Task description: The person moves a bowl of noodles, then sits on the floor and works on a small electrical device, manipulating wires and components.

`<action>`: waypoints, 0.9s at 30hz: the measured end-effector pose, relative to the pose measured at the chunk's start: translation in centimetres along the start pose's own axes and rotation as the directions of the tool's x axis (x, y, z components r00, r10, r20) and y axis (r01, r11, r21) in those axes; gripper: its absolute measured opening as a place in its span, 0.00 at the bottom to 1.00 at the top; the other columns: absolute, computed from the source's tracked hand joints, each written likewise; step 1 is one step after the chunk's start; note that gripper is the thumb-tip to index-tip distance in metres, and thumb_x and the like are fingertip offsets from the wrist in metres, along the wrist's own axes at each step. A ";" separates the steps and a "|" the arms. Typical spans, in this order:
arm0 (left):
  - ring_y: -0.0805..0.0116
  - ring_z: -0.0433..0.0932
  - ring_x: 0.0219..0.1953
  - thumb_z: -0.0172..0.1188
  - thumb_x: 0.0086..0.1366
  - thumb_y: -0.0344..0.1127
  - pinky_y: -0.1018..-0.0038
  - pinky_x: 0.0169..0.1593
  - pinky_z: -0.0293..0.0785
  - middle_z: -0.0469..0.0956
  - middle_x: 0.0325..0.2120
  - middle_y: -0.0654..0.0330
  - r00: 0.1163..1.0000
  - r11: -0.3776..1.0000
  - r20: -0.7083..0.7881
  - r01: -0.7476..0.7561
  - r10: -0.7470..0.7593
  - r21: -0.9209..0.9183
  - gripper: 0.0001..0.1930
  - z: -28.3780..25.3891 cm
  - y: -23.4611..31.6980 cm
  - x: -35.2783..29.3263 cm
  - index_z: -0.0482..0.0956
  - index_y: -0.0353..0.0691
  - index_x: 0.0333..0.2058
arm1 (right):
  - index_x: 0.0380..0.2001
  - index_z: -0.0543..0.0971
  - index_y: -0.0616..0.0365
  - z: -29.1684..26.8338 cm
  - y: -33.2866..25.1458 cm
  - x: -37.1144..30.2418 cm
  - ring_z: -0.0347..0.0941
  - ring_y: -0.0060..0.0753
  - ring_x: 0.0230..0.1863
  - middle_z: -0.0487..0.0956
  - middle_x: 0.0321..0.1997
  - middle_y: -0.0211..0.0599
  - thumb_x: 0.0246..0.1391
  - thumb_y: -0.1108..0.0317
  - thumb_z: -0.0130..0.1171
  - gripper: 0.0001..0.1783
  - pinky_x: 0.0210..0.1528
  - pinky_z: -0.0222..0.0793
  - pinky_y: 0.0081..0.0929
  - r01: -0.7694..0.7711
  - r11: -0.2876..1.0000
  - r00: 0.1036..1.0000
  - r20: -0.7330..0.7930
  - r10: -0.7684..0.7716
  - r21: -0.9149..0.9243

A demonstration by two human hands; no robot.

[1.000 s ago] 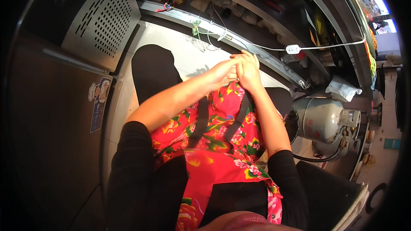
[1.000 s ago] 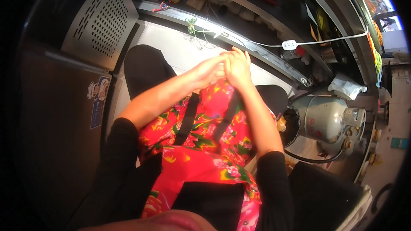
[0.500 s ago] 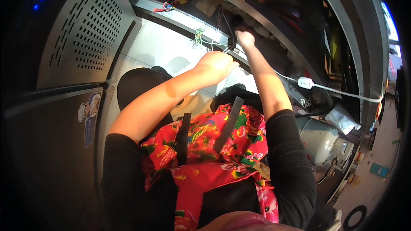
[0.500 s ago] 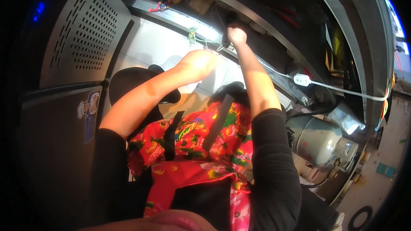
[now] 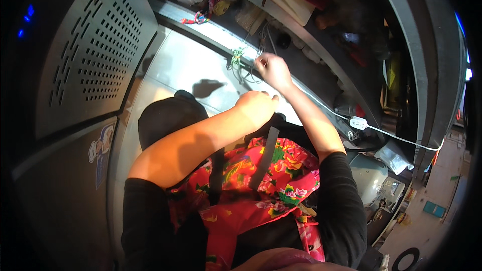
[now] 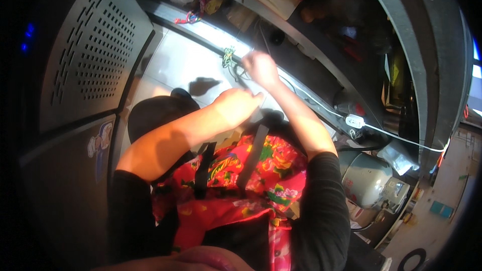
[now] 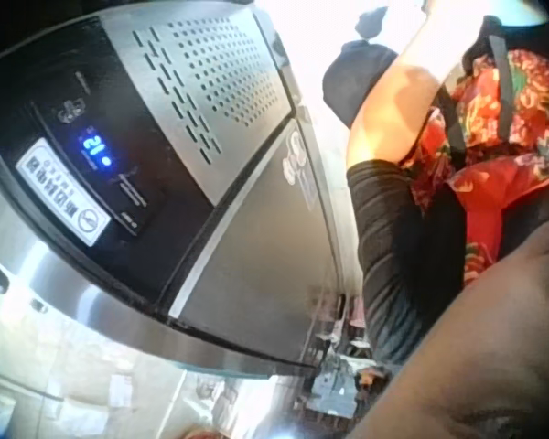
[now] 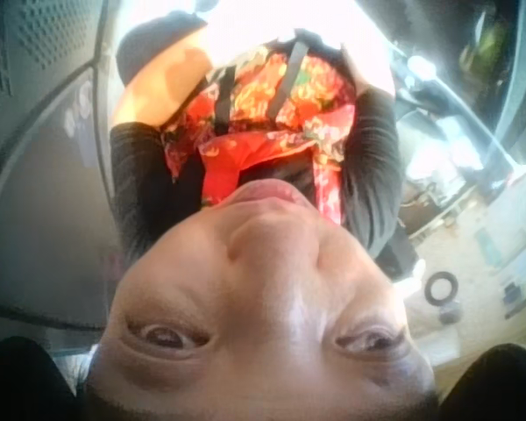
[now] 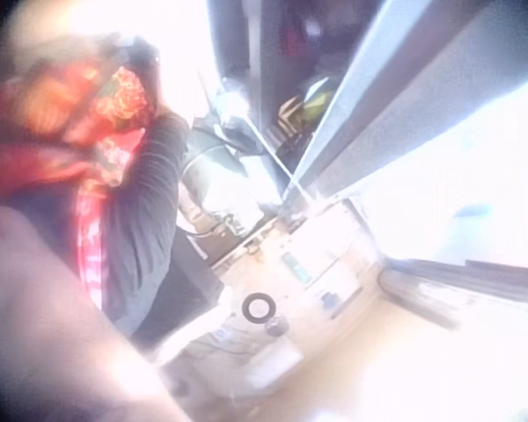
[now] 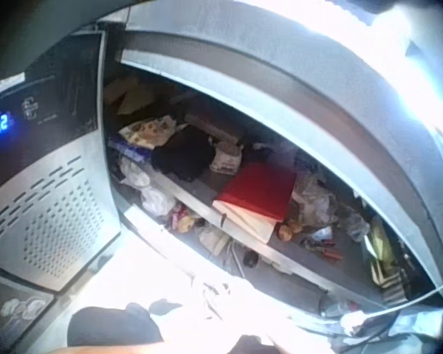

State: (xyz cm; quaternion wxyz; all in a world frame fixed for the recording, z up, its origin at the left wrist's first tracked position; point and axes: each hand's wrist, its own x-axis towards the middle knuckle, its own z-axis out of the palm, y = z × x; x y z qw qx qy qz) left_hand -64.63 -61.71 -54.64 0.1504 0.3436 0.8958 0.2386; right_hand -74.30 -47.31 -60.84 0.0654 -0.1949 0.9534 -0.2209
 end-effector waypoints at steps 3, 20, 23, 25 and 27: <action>0.61 0.81 0.36 0.54 0.60 0.34 0.68 0.35 0.78 0.80 0.34 0.55 0.994 0.993 0.074 0.071 -0.078 0.096 0.16 0.0 0.0 -0.5 0.75 0.36 0.46 | 0.34 0.80 0.61 -6.0 -5.3 -1.7 0.78 0.34 0.28 0.78 0.30 0.44 0.55 0.69 0.59 0.07 0.33 0.72 0.28 0.140 0.981 0.989 -0.067 -0.132 0.134; 0.58 0.81 0.45 0.65 0.52 0.36 0.63 0.37 0.81 0.80 0.44 0.55 0.957 0.991 0.278 0.045 -0.079 0.128 0.22 1.1 1.2 0.8 0.77 0.36 0.47 | 0.52 0.73 0.53 -16.7 -6.3 26.3 0.72 0.44 0.53 0.75 0.51 0.50 0.47 0.55 0.63 0.29 0.52 0.69 0.40 0.017 0.906 0.939 -0.304 -0.159 -0.422; 0.59 0.80 0.39 0.56 0.57 0.32 0.68 0.38 0.78 0.79 0.33 0.55 0.980 0.980 0.174 0.068 -0.102 0.188 0.11 0.9 1.0 0.5 0.77 0.38 0.40 | 0.52 0.73 0.55 -15.9 -5.1 29.2 0.73 0.45 0.50 0.77 0.47 0.50 0.48 0.57 0.63 0.28 0.50 0.70 0.40 0.129 0.956 0.974 -0.145 -0.171 -0.264; 0.59 0.80 0.39 0.56 0.57 0.32 0.68 0.39 0.77 0.79 0.33 0.55 0.982 0.981 0.171 0.041 -0.074 0.189 0.12 0.8 1.0 0.3 0.76 0.38 0.41 | 0.51 0.72 0.55 -15.5 -3.9 30.5 0.74 0.45 0.48 0.77 0.44 0.50 0.48 0.59 0.63 0.27 0.48 0.70 0.41 0.204 0.975 0.977 -0.050 -0.209 -0.092; 0.59 0.80 0.39 0.56 0.57 0.32 0.68 0.40 0.77 0.79 0.33 0.54 0.984 0.981 0.177 -0.009 -0.026 0.194 0.13 0.7 1.0 0.3 0.76 0.38 0.41 | 0.51 0.72 0.56 -15.2 -2.8 31.4 0.75 0.46 0.46 0.78 0.41 0.50 0.48 0.60 0.63 0.26 0.47 0.70 0.41 0.256 0.955 0.964 0.036 -0.264 0.153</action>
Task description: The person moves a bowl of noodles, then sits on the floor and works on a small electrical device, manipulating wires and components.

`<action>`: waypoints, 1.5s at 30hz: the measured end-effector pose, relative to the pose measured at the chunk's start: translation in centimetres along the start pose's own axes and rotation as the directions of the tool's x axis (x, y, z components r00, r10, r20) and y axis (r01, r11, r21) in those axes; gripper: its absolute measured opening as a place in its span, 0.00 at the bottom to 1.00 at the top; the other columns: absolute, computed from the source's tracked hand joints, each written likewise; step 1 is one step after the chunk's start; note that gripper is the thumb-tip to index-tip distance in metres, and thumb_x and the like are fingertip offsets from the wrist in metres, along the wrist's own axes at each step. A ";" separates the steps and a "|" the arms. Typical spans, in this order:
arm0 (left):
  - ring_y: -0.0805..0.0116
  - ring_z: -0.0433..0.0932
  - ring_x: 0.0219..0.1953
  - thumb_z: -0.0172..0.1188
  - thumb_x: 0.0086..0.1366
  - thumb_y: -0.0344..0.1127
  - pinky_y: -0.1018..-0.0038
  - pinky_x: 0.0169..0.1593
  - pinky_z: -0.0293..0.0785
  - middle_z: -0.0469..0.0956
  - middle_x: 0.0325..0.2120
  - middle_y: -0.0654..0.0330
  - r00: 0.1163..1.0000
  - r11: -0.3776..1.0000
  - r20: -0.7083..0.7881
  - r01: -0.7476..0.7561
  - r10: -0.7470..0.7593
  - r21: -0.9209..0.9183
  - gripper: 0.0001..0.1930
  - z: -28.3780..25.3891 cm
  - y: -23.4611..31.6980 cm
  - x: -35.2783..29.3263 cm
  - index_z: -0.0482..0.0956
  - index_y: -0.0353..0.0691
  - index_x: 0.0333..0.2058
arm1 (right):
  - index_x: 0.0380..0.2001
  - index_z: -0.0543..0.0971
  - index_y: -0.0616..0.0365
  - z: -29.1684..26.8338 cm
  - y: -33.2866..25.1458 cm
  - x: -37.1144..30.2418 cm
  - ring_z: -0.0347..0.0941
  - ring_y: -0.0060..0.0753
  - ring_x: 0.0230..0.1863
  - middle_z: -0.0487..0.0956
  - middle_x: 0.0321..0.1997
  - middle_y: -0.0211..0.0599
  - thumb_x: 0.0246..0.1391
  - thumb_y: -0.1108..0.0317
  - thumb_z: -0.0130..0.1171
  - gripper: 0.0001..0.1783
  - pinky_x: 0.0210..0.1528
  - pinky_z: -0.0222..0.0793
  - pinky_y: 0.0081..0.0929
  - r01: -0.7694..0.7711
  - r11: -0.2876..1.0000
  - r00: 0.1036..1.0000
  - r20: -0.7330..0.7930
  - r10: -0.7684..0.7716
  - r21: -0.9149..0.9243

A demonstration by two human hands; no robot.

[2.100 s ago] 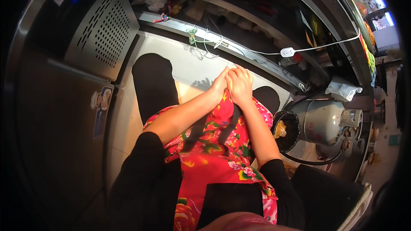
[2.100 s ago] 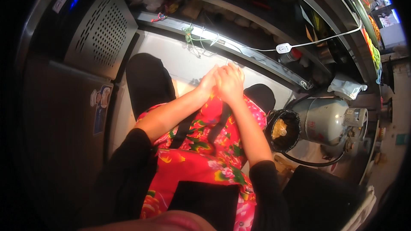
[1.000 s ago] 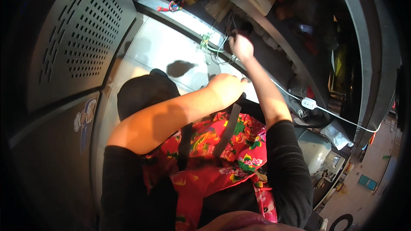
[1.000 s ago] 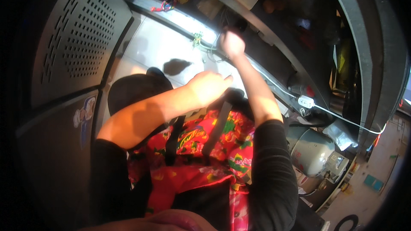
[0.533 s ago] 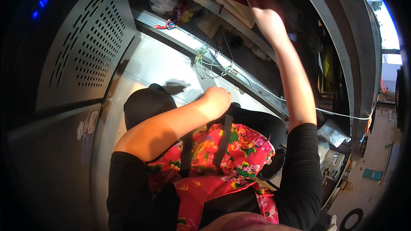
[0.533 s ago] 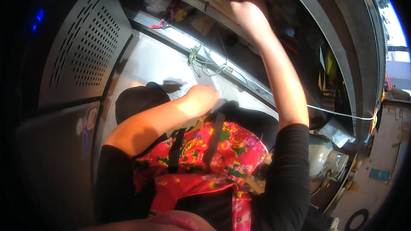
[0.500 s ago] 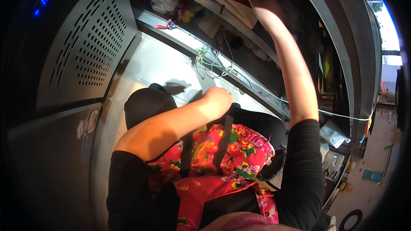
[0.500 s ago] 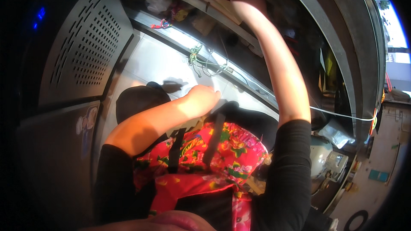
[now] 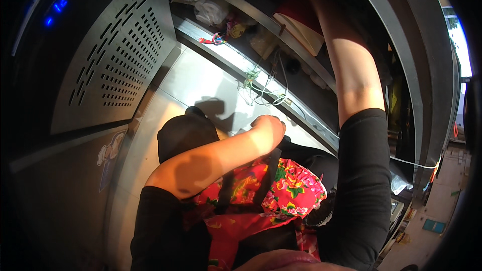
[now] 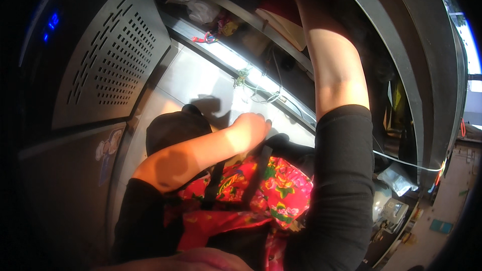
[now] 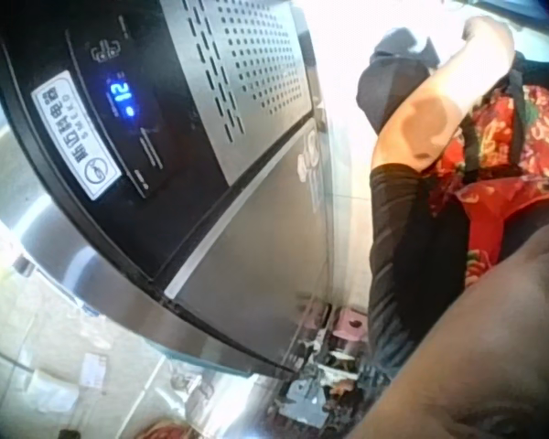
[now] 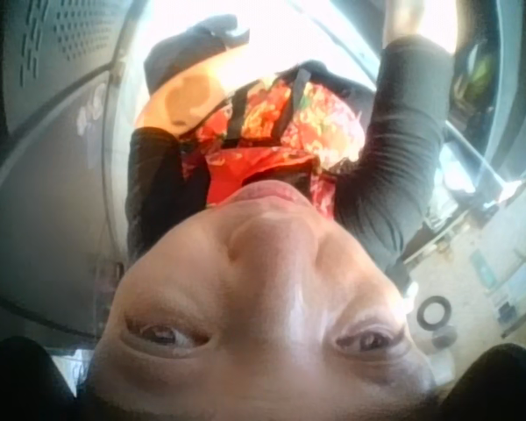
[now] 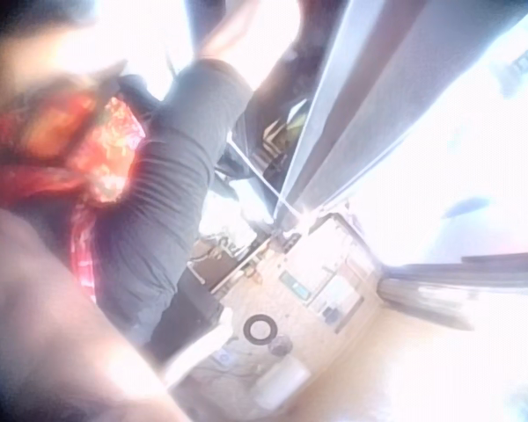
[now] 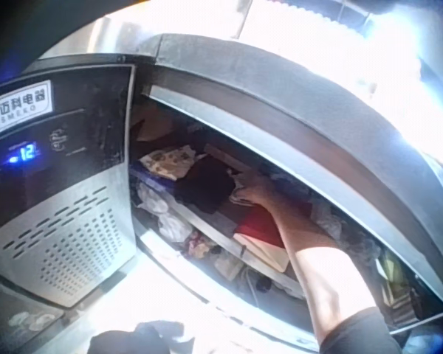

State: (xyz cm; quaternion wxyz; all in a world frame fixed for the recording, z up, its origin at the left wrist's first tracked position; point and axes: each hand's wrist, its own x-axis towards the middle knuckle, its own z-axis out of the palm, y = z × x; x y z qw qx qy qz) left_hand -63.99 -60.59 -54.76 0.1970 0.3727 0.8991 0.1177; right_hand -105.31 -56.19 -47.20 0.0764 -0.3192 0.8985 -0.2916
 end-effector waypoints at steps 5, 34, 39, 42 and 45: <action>0.59 0.79 0.39 0.55 0.57 0.31 0.69 0.38 0.77 0.79 0.33 0.55 0.999 0.998 0.027 0.044 -0.043 -0.048 0.13 0.2 -0.3 0.0 0.76 0.39 0.42 | 0.50 0.72 0.60 0.3 1.5 0.2 0.76 0.46 0.41 0.80 0.36 0.49 0.49 0.65 0.62 0.24 0.43 0.71 0.40 0.018 0.722 0.956 0.199 -0.214 0.692; 0.67 0.73 0.53 0.55 0.62 0.28 0.72 0.51 0.72 0.75 0.50 0.55 0.992 0.095 -0.103 -0.095 -0.078 -0.991 0.30 -4.5 -8.5 -6.8 0.59 0.31 0.62 | 0.67 0.54 0.62 7.7 -17.5 -36.7 0.66 0.45 0.61 0.63 0.64 0.52 0.44 0.65 0.64 0.48 0.62 0.63 0.34 -0.195 0.934 0.942 -0.207 0.263 0.300; 0.70 0.75 0.49 0.64 0.61 0.42 0.70 0.48 0.74 0.75 0.49 0.61 0.976 -0.390 0.084 -0.002 -0.203 -0.921 0.31 1.4 -3.4 -5.8 0.64 0.42 0.60 | 0.66 0.53 0.65 17.4 -17.2 -39.7 0.54 0.62 0.66 0.56 0.65 0.64 0.45 0.62 0.66 0.49 0.66 0.54 0.45 -0.461 0.851 0.804 -0.289 0.520 0.250; 0.69 0.78 0.45 0.63 0.61 0.40 0.73 0.37 0.79 0.76 0.46 0.61 0.932 -0.412 0.128 -0.025 -0.340 -0.911 0.26 3.6 -2.7 -4.3 0.68 0.40 0.56 | 0.66 0.54 0.65 20.5 -16.9 -41.4 0.53 0.60 0.68 0.58 0.64 0.62 0.46 0.60 0.68 0.49 0.67 0.53 0.41 -0.397 0.873 0.831 -0.294 0.473 0.283; 0.67 0.79 0.45 0.62 0.60 0.39 0.72 0.34 0.82 0.76 0.46 0.56 0.855 -0.407 0.174 -0.047 -0.489 -0.912 0.23 3.0 -4.8 -3.7 0.69 0.38 0.53 | 0.64 0.59 0.62 22.5 -14.3 -42.4 0.64 0.43 0.60 0.65 0.62 0.49 0.52 0.63 0.63 0.39 0.63 0.57 0.38 -0.273 0.537 0.726 -0.195 0.659 0.798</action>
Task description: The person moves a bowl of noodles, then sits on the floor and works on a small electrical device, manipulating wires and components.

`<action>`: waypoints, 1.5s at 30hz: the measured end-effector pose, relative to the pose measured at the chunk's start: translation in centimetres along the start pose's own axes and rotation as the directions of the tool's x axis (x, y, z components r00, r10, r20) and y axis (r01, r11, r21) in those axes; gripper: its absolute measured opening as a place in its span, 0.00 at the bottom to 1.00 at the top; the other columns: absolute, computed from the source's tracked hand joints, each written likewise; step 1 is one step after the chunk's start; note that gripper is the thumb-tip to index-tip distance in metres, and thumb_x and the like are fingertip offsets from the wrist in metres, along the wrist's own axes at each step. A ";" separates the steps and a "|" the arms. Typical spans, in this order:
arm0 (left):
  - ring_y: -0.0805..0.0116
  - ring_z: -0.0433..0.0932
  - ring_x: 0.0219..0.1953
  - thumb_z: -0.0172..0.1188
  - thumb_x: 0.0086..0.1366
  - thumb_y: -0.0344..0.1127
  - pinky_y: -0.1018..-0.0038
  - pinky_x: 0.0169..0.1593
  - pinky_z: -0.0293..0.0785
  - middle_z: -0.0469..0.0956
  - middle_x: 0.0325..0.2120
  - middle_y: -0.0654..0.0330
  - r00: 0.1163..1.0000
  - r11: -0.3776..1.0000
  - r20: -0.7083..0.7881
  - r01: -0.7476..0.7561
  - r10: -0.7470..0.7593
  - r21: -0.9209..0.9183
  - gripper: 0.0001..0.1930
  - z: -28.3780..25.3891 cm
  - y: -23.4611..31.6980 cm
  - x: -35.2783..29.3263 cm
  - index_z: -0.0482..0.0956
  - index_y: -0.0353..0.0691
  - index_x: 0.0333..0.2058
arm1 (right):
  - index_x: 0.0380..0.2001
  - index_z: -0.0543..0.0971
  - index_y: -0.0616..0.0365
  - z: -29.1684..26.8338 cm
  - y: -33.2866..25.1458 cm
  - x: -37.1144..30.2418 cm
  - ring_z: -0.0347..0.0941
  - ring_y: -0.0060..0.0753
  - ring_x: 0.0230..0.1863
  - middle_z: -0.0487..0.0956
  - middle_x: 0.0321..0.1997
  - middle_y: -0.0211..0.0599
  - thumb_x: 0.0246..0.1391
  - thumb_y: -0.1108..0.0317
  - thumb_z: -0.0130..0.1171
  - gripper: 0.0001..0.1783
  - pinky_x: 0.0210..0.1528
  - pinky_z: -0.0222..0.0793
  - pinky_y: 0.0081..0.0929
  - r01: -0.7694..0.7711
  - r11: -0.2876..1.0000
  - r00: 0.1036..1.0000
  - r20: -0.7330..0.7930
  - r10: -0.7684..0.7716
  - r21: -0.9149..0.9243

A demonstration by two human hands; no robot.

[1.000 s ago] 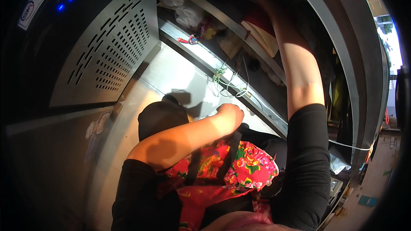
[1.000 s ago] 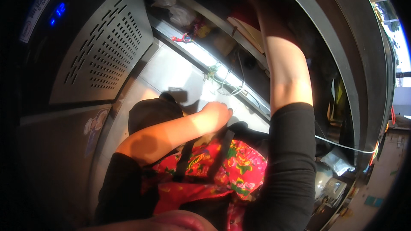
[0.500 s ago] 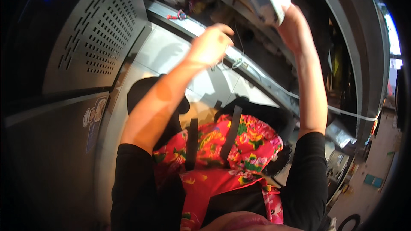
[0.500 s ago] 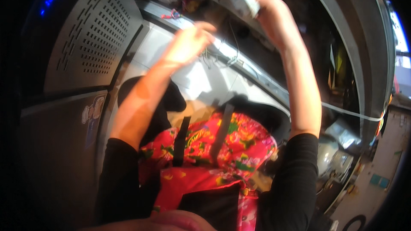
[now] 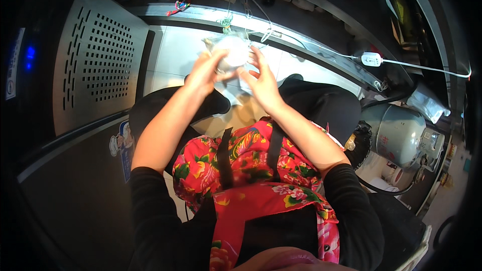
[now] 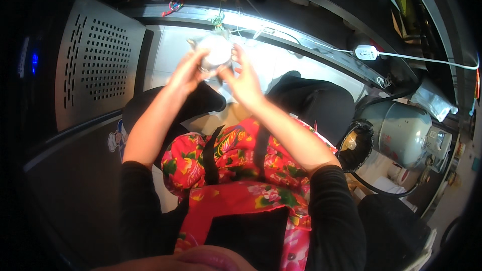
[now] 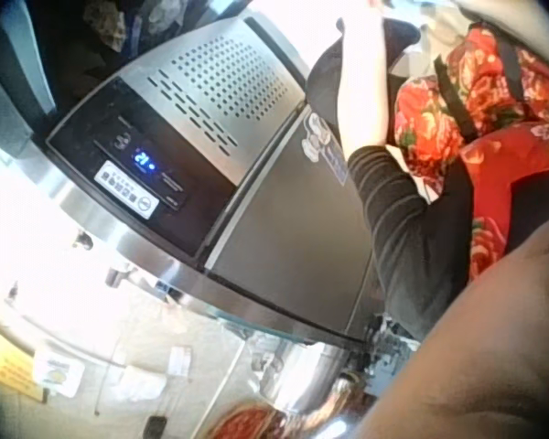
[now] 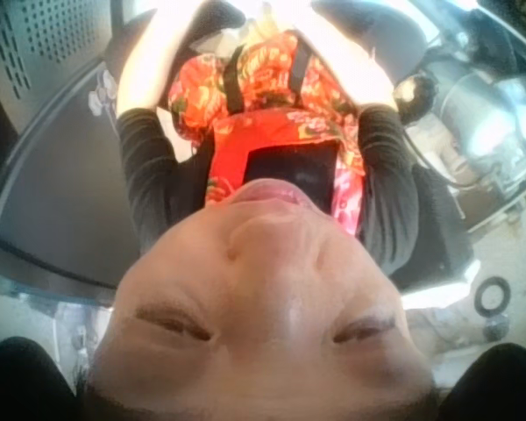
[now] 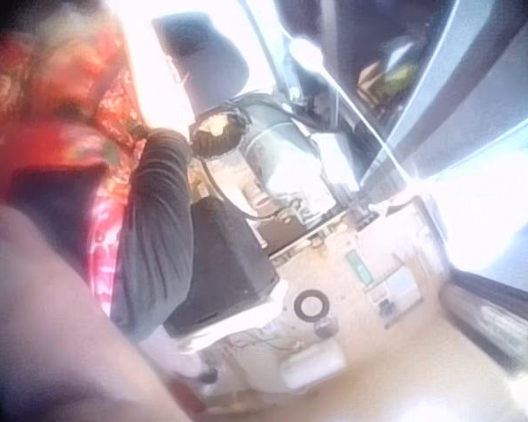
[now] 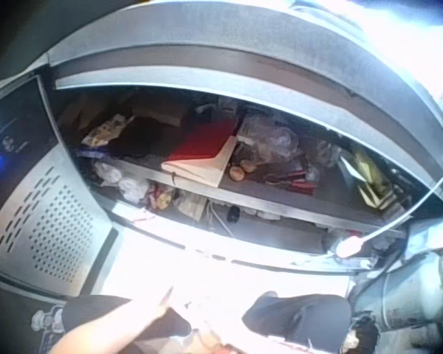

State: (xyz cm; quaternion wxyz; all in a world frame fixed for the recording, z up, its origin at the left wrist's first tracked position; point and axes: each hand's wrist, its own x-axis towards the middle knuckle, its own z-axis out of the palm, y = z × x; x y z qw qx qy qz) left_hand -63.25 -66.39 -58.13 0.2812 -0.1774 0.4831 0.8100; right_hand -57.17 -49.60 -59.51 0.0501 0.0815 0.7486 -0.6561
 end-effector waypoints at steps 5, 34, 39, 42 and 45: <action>0.57 0.73 0.55 0.61 0.62 0.38 0.56 0.54 0.77 0.71 0.53 0.51 0.922 0.924 -0.151 -0.372 0.357 -0.087 0.28 -1.8 6.3 0.8 0.64 0.35 0.57 | 0.40 0.78 0.50 -1.2 10.6 5.6 0.73 0.19 0.30 0.79 0.30 0.26 0.54 0.68 0.57 0.09 0.33 0.66 0.23 -0.788 0.537 0.594 0.147 0.791 0.301; 0.49 0.67 0.60 0.63 0.60 0.37 0.53 0.51 0.79 0.63 0.58 0.49 0.967 0.901 -0.106 -0.254 0.231 -0.351 0.33 -0.5 8.2 -0.1 0.59 0.40 0.61 | 0.42 0.78 0.59 2.5 17.0 16.6 0.77 0.32 0.41 0.81 0.37 0.41 0.47 0.62 0.62 0.19 0.49 0.69 0.26 -0.168 0.843 0.851 0.356 0.386 -0.510; 0.49 0.68 0.59 0.62 0.60 0.37 0.51 0.50 0.79 0.63 0.58 0.50 0.969 0.899 -0.082 -0.248 0.234 -0.361 0.32 -1.4 8.1 0.5 0.59 0.40 0.61 | 0.30 0.82 0.58 1.3 16.1 13.2 0.75 0.27 0.39 0.82 0.33 0.34 0.58 0.62 0.58 0.11 0.47 0.69 0.25 -0.080 0.736 0.772 0.425 0.472 -0.672; 0.47 0.69 0.59 0.62 0.61 0.37 0.48 0.52 0.77 0.65 0.57 0.48 0.976 0.916 -0.053 -0.219 0.213 -0.337 0.30 -1.9 7.5 0.8 0.61 0.38 0.59 | 0.39 0.80 0.58 0.1 11.9 10.6 0.73 0.21 0.32 0.80 0.30 0.29 0.66 0.63 0.48 0.12 0.38 0.68 0.20 -0.300 0.921 0.767 0.512 0.387 -0.247; 0.47 0.70 0.57 0.62 0.60 0.37 0.48 0.53 0.77 0.68 0.56 0.48 0.991 0.936 0.039 -0.108 0.128 -0.336 0.29 -2.0 6.8 1.4 0.63 0.38 0.58 | 0.43 0.78 0.58 -2.0 6.1 9.6 0.69 0.17 0.27 0.74 0.25 0.24 0.67 0.63 0.46 0.14 0.33 0.65 0.15 -0.499 0.866 0.788 0.422 0.448 0.013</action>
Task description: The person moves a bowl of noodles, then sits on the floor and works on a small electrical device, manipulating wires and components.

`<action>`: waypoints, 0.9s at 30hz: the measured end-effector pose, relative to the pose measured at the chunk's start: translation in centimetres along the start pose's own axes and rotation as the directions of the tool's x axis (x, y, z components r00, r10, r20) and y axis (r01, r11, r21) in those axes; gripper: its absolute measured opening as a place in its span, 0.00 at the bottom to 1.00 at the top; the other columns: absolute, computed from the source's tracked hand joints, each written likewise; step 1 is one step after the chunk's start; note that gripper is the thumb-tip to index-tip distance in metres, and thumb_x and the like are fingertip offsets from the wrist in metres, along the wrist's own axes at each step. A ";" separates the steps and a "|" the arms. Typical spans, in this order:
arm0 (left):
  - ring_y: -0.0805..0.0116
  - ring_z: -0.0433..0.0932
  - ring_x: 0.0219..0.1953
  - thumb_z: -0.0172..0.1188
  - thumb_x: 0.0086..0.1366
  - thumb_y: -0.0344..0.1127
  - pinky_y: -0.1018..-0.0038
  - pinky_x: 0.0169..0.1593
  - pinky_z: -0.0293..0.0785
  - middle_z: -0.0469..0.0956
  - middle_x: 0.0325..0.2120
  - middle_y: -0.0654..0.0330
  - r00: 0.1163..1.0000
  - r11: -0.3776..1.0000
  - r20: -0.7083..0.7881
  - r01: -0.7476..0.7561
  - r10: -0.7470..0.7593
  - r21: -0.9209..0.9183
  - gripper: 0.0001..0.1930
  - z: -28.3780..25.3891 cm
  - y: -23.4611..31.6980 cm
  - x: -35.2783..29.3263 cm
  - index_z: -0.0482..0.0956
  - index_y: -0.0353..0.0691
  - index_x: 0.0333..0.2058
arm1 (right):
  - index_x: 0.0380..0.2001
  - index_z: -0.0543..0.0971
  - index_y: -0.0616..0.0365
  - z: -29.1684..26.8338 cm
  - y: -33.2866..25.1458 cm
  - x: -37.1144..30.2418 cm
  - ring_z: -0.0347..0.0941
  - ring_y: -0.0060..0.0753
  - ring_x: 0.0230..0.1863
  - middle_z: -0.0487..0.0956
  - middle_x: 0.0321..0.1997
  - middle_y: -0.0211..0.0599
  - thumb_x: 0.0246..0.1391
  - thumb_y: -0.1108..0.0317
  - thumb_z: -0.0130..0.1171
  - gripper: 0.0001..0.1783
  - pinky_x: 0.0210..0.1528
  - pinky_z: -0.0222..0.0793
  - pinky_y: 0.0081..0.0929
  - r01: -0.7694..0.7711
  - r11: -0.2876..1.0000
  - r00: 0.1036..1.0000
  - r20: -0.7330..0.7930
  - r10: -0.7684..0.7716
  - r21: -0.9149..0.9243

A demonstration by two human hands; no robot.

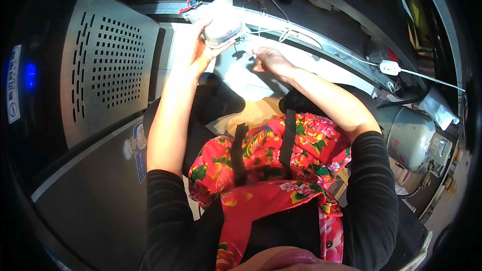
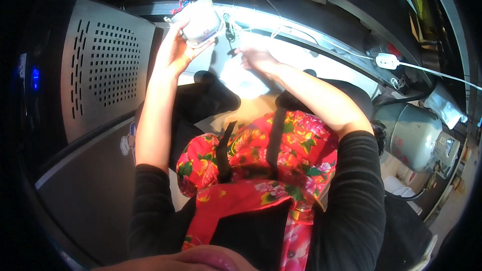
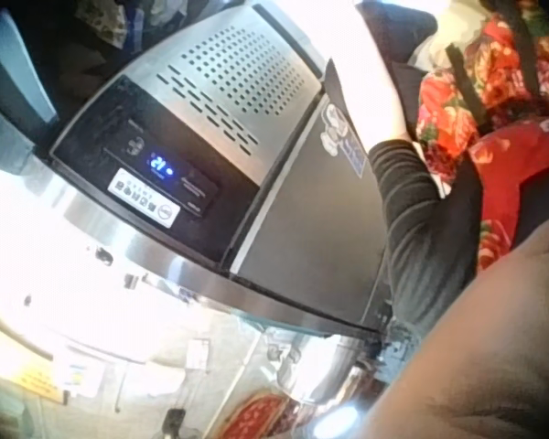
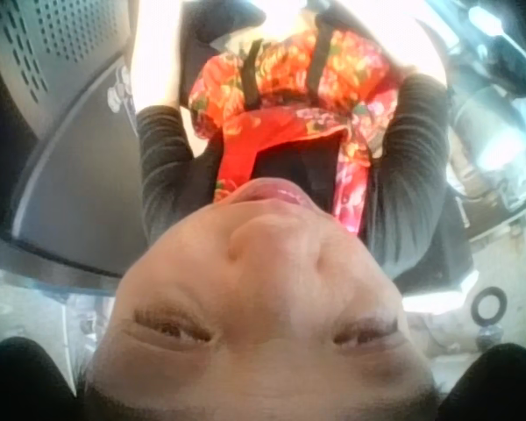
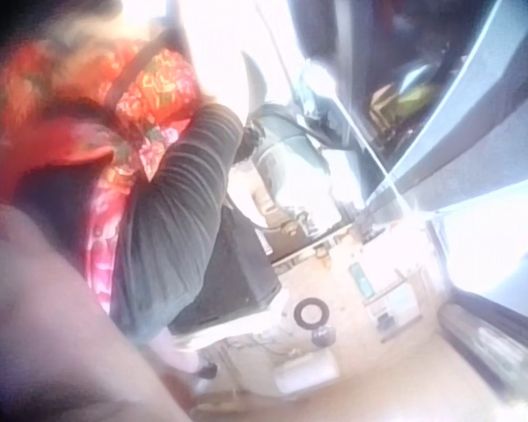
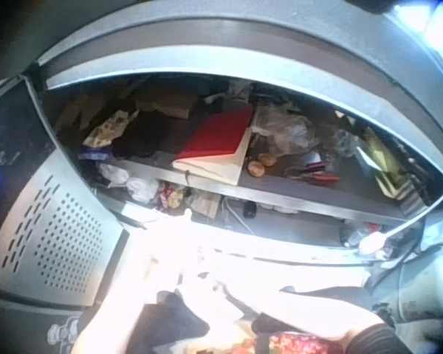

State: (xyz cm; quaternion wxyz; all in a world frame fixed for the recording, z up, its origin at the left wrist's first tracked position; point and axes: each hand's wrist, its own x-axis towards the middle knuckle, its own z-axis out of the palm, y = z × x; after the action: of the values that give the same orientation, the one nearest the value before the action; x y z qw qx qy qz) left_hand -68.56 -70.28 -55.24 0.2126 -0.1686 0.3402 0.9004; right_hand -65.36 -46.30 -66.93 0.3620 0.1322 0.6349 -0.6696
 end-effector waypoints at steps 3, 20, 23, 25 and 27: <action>0.49 0.73 0.55 0.62 0.59 0.38 0.50 0.51 0.78 0.71 0.53 0.50 0.995 0.998 -0.074 0.063 -0.061 0.028 0.27 0.0 -1.5 0.8 0.66 0.40 0.56 | 0.46 0.77 0.59 0.0 -3.3 -3.0 0.66 0.15 0.25 0.69 0.22 0.22 0.68 0.63 0.46 0.15 0.31 0.63 0.13 0.052 0.987 0.988 -0.133 -0.073 -0.154; 0.53 0.77 0.51 0.63 0.59 0.38 0.49 0.45 0.80 0.74 0.51 0.53 0.993 0.989 -0.065 -0.107 0.101 -0.098 0.25 -0.2 -2.1 4.1 0.68 0.40 0.54 | 0.37 0.81 0.62 -3.7 0.9 0.6 0.76 0.31 0.37 0.81 0.34 0.38 0.55 0.62 0.57 0.14 0.45 0.69 0.29 0.348 0.915 0.883 -0.255 -0.393 -0.206; 0.53 0.78 0.49 0.63 0.59 0.37 0.52 0.45 0.82 0.75 0.49 0.50 0.989 0.997 -0.127 -0.071 0.069 -0.011 0.25 -0.1 -2.1 4.0 0.68 0.38 0.54 | 0.37 0.80 0.61 -3.8 -1.7 0.4 0.70 0.18 0.32 0.78 0.31 0.27 0.56 0.68 0.61 0.09 0.37 0.66 0.17 0.317 0.946 0.926 -0.233 -0.296 0.061; 0.54 0.78 0.49 0.63 0.60 0.37 0.54 0.45 0.82 0.75 0.49 0.50 0.989 0.999 -0.142 -0.024 0.029 0.035 0.24 -0.3 -2.6 3.9 0.68 0.38 0.53 | 0.39 0.80 0.62 -3.6 -3.4 0.0 0.69 0.16 0.32 0.78 0.32 0.25 0.56 0.67 0.62 0.11 0.37 0.65 0.15 0.362 0.921 0.919 -0.221 -0.326 0.143; 0.55 0.79 0.48 0.62 0.60 0.37 0.56 0.45 0.82 0.75 0.48 0.50 0.989 0.997 -0.148 0.027 -0.016 0.073 0.22 -0.6 -3.2 3.8 0.70 0.37 0.52 | 0.41 0.80 0.61 -3.3 -4.8 -0.2 0.69 0.15 0.35 0.78 0.33 0.26 0.57 0.65 0.62 0.12 0.39 0.65 0.16 0.396 0.918 0.902 -0.193 -0.385 0.020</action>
State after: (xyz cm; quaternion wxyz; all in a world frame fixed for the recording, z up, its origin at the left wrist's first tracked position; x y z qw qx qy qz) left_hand -70.10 -67.49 -59.09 0.2027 -0.2300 0.3867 0.8698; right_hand -69.23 -43.38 -63.71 0.1560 0.0743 0.6594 -0.7317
